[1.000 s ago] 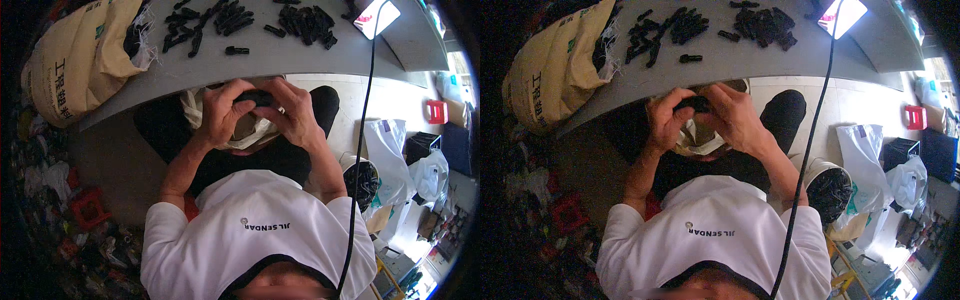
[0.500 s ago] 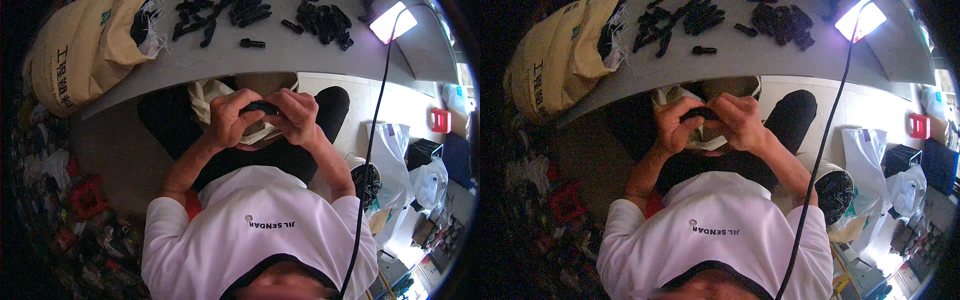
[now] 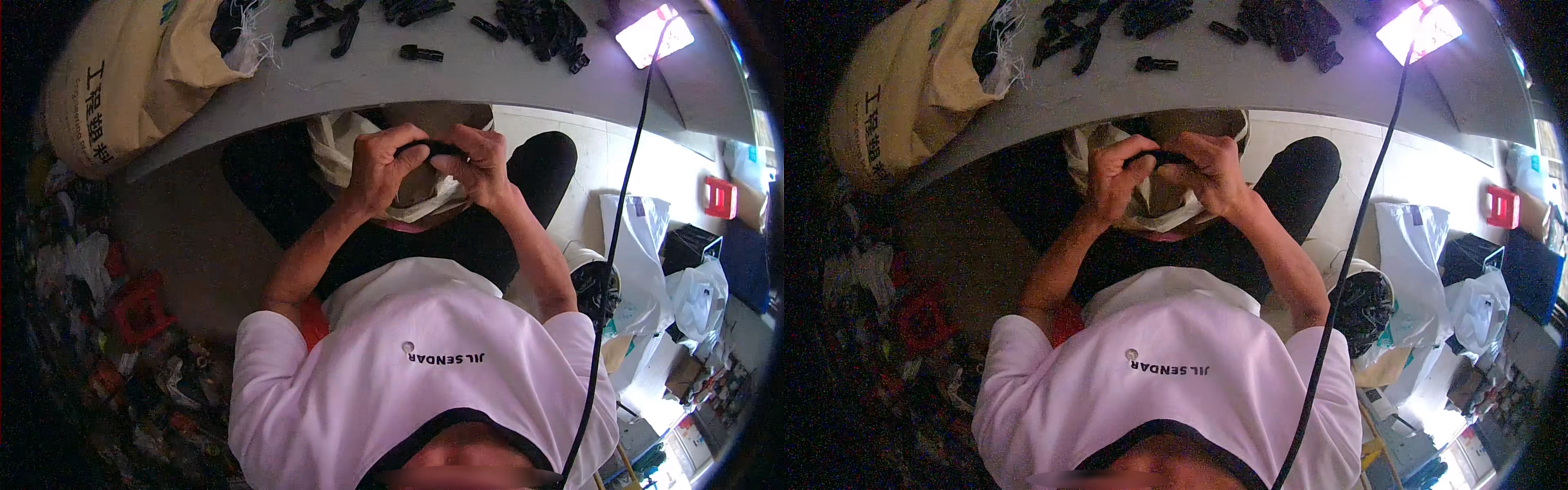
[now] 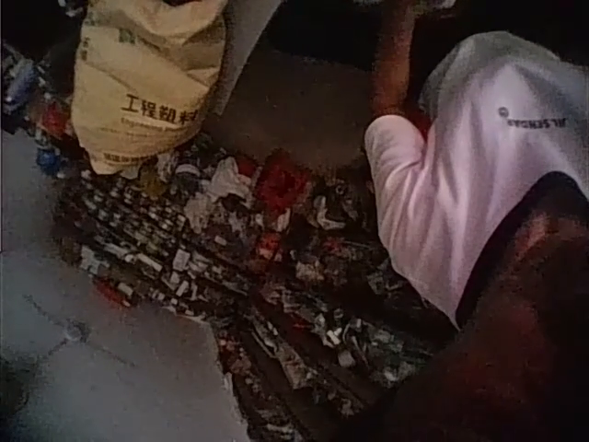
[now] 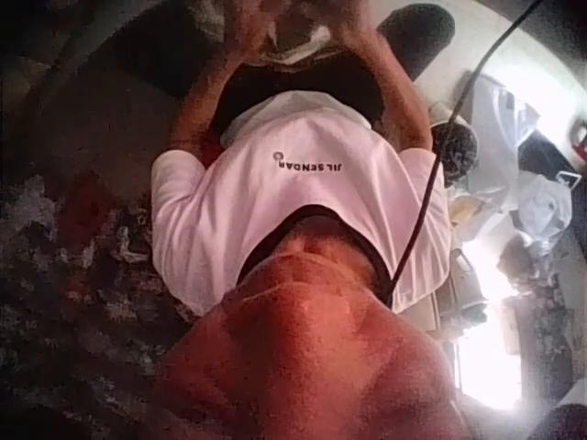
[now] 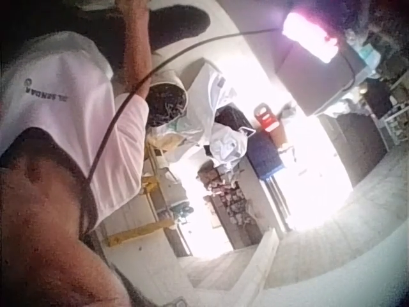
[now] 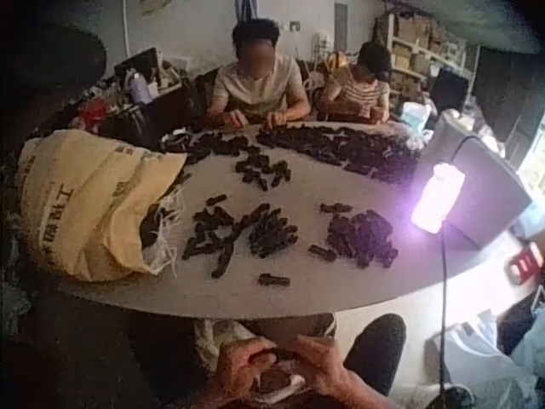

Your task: The person repeatedly picks up plastic components from the table, connects them together by hand, and drops the assembled parts into a bag.

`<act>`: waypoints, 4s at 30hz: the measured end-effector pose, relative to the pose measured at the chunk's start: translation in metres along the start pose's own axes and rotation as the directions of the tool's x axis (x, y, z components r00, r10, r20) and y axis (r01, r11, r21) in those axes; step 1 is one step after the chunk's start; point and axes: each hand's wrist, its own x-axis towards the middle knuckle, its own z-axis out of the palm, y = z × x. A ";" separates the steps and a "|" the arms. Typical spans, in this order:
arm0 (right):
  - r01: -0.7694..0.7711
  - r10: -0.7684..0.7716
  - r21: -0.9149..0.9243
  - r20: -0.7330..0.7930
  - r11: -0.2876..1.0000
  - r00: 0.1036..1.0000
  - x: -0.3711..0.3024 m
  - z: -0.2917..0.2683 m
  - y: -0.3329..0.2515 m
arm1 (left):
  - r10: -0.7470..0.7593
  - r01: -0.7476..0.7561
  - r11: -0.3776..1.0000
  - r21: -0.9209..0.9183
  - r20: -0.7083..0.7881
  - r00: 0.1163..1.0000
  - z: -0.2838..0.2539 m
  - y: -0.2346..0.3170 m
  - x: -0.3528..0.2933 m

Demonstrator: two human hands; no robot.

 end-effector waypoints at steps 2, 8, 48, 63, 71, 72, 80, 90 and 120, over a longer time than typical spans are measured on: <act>-0.026 0.028 0.046 -0.051 0.999 0.998 -0.002 0.003 -0.001 | 0.029 -0.030 1.000 0.000 0.085 0.996 0.000 -0.004 0.000; -0.134 0.139 -0.268 0.000 0.954 0.990 -0.004 0.014 0.021 | 0.189 -0.146 0.955 0.256 -0.150 0.971 -0.007 -0.001 -0.004; -0.041 0.252 0.455 -0.414 0.889 0.875 0.031 -0.014 -0.003 | -0.226 0.161 0.782 -0.603 -0.032 0.974 -0.007 0.018 0.065; -0.108 0.292 0.408 -0.421 0.906 0.859 0.008 -0.007 -0.019 | -0.195 0.111 0.892 -0.439 -0.152 0.969 0.007 0.030 0.053; -0.091 0.272 0.342 -0.531 0.935 0.803 0.001 -0.019 -0.015 | -0.170 0.156 0.758 -0.633 0.039 0.985 0.007 0.031 0.051; -0.094 0.275 0.347 -0.521 0.933 0.808 0.001 -0.017 -0.014 | -0.178 0.156 0.758 -0.633 0.030 0.984 0.008 0.030 0.050; -0.146 0.101 -0.059 -0.473 0.988 0.875 0.006 0.004 -0.030 | 0.049 -0.065 0.978 -0.198 -0.088 0.995 0.015 0.025 0.047; -0.105 0.051 -0.124 -0.379 0.987 0.924 0.008 -0.002 -0.040 | 0.166 -0.207 0.958 -0.197 -0.206 0.964 0.015 0.032 0.026; -0.112 0.105 -0.010 -0.260 0.994 0.960 0.002 -0.005 -0.048 | -0.013 0.006 0.983 -0.183 -0.037 0.999 -0.001 0.049 0.009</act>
